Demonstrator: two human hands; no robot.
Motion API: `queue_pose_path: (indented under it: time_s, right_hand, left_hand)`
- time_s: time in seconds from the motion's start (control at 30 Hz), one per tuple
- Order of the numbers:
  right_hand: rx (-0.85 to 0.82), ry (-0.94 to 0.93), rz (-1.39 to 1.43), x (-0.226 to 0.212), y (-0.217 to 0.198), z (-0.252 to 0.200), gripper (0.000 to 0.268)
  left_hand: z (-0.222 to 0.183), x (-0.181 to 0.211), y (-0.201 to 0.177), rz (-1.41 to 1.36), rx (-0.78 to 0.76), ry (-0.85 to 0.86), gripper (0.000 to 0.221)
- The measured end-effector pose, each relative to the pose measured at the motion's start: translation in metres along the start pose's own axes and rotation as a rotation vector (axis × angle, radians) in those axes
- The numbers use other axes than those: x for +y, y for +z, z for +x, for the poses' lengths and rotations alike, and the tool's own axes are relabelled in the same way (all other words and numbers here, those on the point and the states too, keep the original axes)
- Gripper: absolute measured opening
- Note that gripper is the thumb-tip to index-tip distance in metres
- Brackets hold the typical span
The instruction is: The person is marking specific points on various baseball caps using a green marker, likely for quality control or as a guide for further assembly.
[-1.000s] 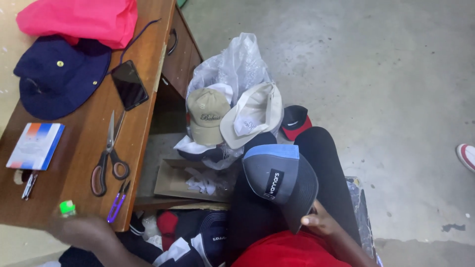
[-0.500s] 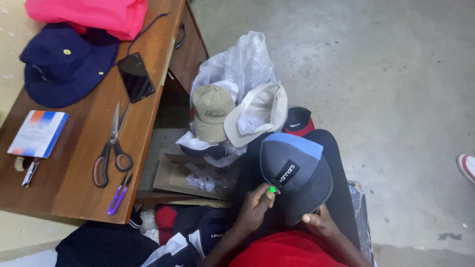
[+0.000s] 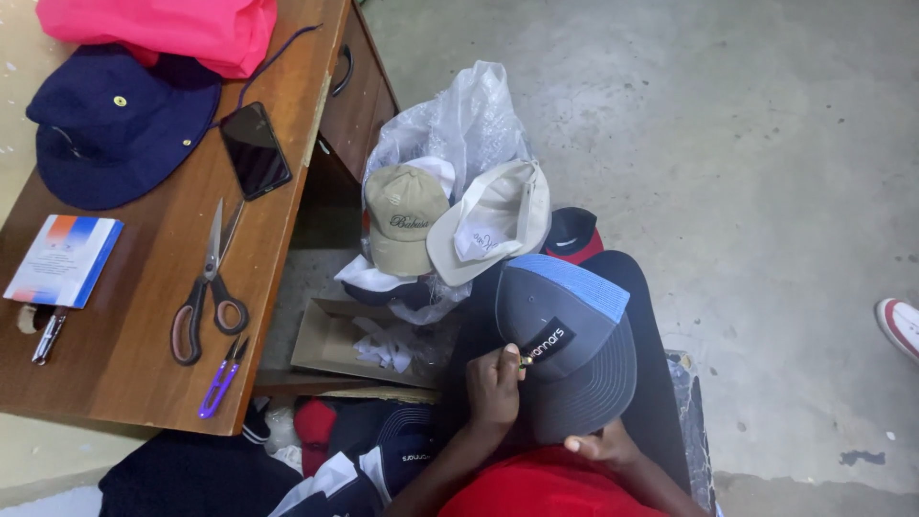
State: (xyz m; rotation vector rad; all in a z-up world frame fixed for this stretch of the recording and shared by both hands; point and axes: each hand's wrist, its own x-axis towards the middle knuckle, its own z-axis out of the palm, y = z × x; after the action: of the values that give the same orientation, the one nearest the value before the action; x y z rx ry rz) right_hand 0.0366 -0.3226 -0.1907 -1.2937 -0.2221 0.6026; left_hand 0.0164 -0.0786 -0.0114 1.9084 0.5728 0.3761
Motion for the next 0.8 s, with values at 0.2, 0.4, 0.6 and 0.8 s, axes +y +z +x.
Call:
queue_pose_path:
  time_s: [0.2, 0.4, 0.6, 0.8]
  right_hand:
    - [-0.216, -0.045, -0.355, -0.028, 0.013, -0.004, 0.062]
    - [-0.186, -0.155, -0.542, -0.027, 0.019, -0.002, 0.062]
    - [-0.154, 0.011, -0.413, -0.065, 0.048, -0.003, 0.077]
    - [-0.167, 0.008, -0.332, -0.11, 0.108, -0.083, 0.045]
  left_hand:
    - [-0.004, 0.019, -0.006, 0.031, 0.006, -0.004, 0.057]
    - [-0.005, 0.025, -0.008, 0.016, 0.048, 0.101, 0.057]
    - [-0.006, 0.037, -0.011, 0.018, -0.001, 0.129, 0.06]
    - [-0.007, 0.046, -0.013, 0.019, -0.005, 0.184, 0.058]
